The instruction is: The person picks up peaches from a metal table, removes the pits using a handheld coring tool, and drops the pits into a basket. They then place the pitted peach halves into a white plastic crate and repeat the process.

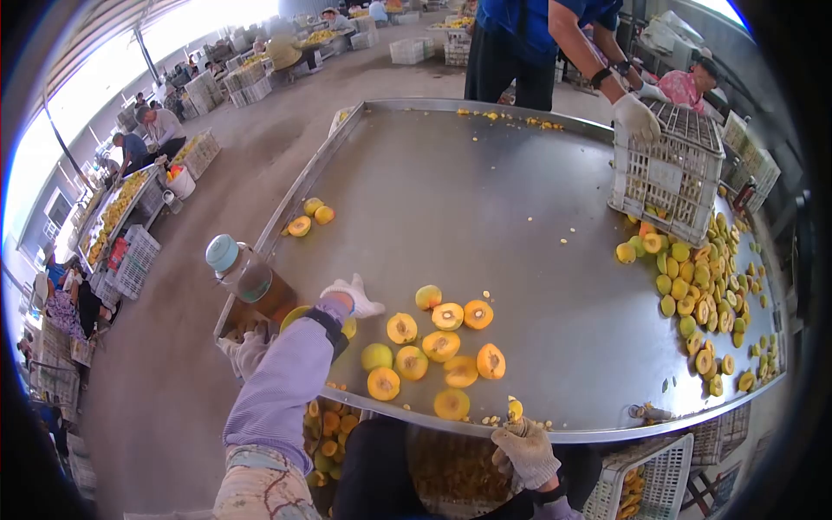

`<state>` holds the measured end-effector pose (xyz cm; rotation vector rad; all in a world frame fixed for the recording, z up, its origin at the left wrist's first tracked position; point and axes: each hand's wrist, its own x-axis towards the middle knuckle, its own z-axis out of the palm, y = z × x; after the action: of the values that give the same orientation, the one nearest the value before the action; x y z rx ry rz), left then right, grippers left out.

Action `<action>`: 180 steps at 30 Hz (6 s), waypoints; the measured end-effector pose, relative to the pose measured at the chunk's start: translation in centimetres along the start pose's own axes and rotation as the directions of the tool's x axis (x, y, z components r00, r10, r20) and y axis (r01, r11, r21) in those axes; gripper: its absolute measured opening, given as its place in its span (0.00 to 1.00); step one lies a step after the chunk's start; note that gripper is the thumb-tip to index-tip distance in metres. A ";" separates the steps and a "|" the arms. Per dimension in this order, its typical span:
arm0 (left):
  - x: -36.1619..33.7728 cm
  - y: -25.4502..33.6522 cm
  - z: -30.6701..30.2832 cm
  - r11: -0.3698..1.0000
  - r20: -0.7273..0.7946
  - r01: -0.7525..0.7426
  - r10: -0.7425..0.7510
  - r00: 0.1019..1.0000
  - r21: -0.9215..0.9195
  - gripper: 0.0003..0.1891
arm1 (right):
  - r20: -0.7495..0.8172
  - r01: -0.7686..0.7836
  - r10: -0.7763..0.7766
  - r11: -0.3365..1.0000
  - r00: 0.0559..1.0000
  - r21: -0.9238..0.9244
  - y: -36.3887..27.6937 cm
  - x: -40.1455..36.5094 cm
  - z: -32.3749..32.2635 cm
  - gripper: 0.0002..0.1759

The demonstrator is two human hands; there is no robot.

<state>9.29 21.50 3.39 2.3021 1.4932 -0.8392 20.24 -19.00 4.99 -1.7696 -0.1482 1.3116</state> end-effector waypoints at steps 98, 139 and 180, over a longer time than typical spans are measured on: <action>-33.8 6.2 14.9 -0.273 -0.759 -0.709 0.198 0.621 -0.651 0.23 | 0.084 0.486 -0.499 0.773 0.863 -0.407 3.0 -15.1 6.9 0.17; -35.5 7.9 12.1 -0.341 -0.506 -0.383 0.447 0.738 -0.859 0.27 | 0.710 -0.292 -0.380 0.720 0.593 0.630 6.2 -13.8 5.8 0.17; -18.7 2.6 11.7 -0.316 -0.318 -0.128 0.680 0.661 -0.940 0.30 | 0.204 0.151 -0.102 0.959 0.974 -0.242 3.4 -10.4 5.2 0.15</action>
<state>2.24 0.53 5.11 0.9974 0.3766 0.2339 10.19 -23.83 9.71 -1.8101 -0.5519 1.4154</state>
